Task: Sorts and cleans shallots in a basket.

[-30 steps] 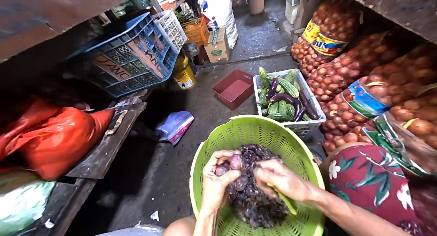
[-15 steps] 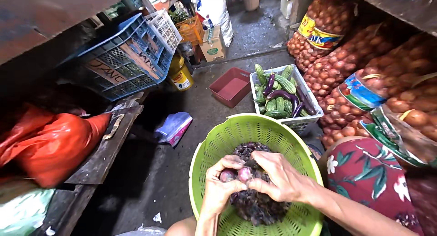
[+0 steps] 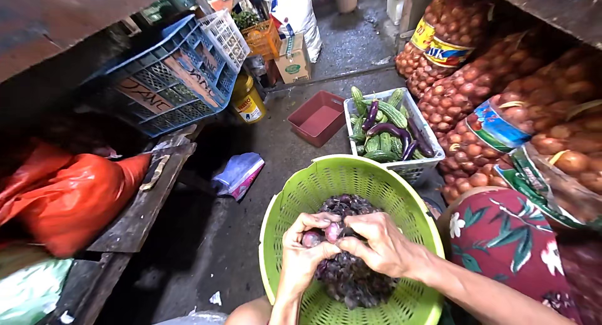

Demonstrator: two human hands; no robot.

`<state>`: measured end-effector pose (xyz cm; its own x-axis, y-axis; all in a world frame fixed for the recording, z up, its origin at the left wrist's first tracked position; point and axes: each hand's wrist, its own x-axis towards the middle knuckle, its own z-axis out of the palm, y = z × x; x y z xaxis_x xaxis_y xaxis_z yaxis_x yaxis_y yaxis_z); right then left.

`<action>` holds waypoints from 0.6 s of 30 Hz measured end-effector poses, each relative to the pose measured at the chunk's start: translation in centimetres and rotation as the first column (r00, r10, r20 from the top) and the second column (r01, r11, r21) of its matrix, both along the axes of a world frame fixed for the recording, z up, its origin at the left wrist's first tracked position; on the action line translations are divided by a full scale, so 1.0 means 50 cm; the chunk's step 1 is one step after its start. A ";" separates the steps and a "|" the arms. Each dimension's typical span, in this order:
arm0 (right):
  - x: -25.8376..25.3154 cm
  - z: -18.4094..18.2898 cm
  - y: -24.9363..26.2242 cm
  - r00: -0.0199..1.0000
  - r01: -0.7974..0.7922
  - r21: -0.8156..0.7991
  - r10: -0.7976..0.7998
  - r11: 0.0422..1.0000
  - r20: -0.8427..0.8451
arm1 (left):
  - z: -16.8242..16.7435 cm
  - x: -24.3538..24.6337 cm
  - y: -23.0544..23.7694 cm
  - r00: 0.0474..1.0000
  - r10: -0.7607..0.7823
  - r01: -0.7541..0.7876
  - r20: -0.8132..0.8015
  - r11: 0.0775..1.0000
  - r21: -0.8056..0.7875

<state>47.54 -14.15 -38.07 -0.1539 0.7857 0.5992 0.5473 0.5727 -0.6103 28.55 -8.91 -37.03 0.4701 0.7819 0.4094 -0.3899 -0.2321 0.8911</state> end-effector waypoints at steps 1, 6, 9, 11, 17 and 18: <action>0.001 0.004 -0.002 0.999 -0.039 -0.061 0.036 0.997 -0.038 | 0.000 0.000 -0.001 1.000 0.003 -0.003 -0.012 1.000 0.000; 0.012 0.034 -0.003 0.985 -0.099 -0.249 0.060 0.963 -0.161 | 0.006 0.000 -0.006 0.999 0.020 -0.020 -0.046 1.000 0.006; 0.019 0.036 -0.003 0.998 -0.036 -0.276 0.020 0.960 -0.062 | 0.009 -0.004 -0.007 0.998 0.013 -0.011 -0.064 0.999 0.030; 0.021 0.035 -0.003 0.997 -0.055 -0.289 0.037 0.956 -0.067 | 0.011 -0.004 -0.007 0.997 0.005 -0.002 -0.076 0.999 0.043; 0.020 0.028 -0.004 0.995 -0.063 -0.264 0.041 0.962 -0.090 | 0.010 -0.001 -0.011 0.997 0.007 -0.004 -0.078 0.999 0.039; 0.019 0.026 -0.003 0.995 -0.061 -0.249 0.039 0.966 -0.091 | 0.010 0.000 -0.011 0.997 0.011 -0.008 -0.077 0.999 0.036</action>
<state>48.47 -14.31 -36.78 -0.1537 0.9054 0.3958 0.4619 0.4199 -0.7812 28.53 -9.46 -36.51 0.4940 0.7720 0.4000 -0.3181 -0.2677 0.9095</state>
